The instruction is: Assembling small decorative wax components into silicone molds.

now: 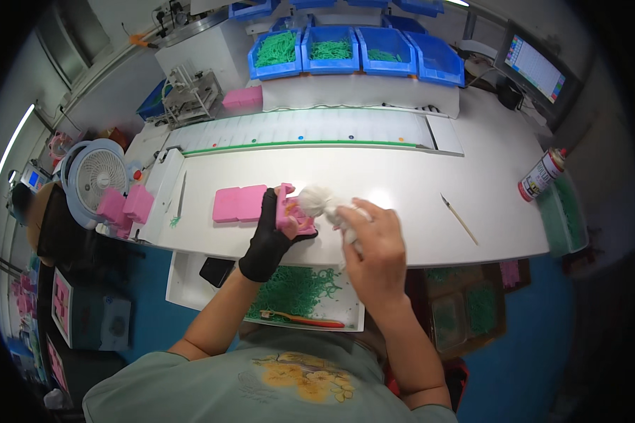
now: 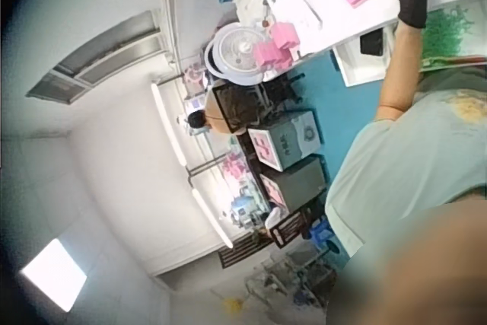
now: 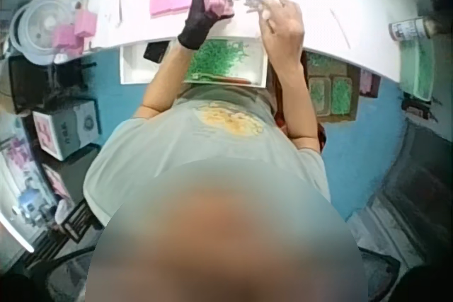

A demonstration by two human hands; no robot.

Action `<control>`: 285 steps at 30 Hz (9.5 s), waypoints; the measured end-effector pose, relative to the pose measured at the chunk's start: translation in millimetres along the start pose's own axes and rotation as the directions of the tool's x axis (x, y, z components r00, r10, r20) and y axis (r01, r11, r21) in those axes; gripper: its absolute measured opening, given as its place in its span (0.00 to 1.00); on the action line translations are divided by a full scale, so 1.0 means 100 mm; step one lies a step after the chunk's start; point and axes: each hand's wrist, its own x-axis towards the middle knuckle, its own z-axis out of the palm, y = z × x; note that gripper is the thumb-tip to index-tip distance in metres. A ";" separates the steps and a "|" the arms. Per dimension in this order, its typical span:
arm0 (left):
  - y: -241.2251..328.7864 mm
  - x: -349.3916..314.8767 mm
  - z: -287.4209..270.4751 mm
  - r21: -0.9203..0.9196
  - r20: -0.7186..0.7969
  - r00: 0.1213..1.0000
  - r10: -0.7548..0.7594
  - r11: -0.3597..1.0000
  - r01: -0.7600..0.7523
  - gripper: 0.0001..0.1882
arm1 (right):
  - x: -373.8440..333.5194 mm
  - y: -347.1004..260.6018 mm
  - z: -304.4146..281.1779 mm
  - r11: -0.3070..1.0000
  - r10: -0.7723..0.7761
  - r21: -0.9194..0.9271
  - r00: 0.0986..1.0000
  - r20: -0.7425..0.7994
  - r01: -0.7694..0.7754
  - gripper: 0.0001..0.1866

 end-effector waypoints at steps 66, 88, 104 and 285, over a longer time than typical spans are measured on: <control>0.22 -0.03 0.35 -0.209 0.301 0.834 -0.463 0.821 0.531 0.08 | -0.17 0.16 0.36 0.927 0.213 0.340 0.968 -0.135 -0.156 0.10; 0.40 -0.07 0.43 -0.120 0.191 0.849 -0.492 0.847 0.518 0.07 | -0.15 0.13 0.26 0.991 0.025 0.130 0.980 -0.197 0.001 0.07; 0.43 -0.11 0.42 -0.171 0.239 0.839 -0.488 0.829 0.532 0.08 | -0.22 0.19 0.34 0.908 0.251 0.374 0.959 -0.131 -0.187 0.06; 0.25 -0.34 0.19 0.080 0.060 0.993 -0.102 0.992 0.097 0.22 | -0.39 -0.13 0.17 0.493 0.558 0.659 0.787 0.262 -0.568 0.06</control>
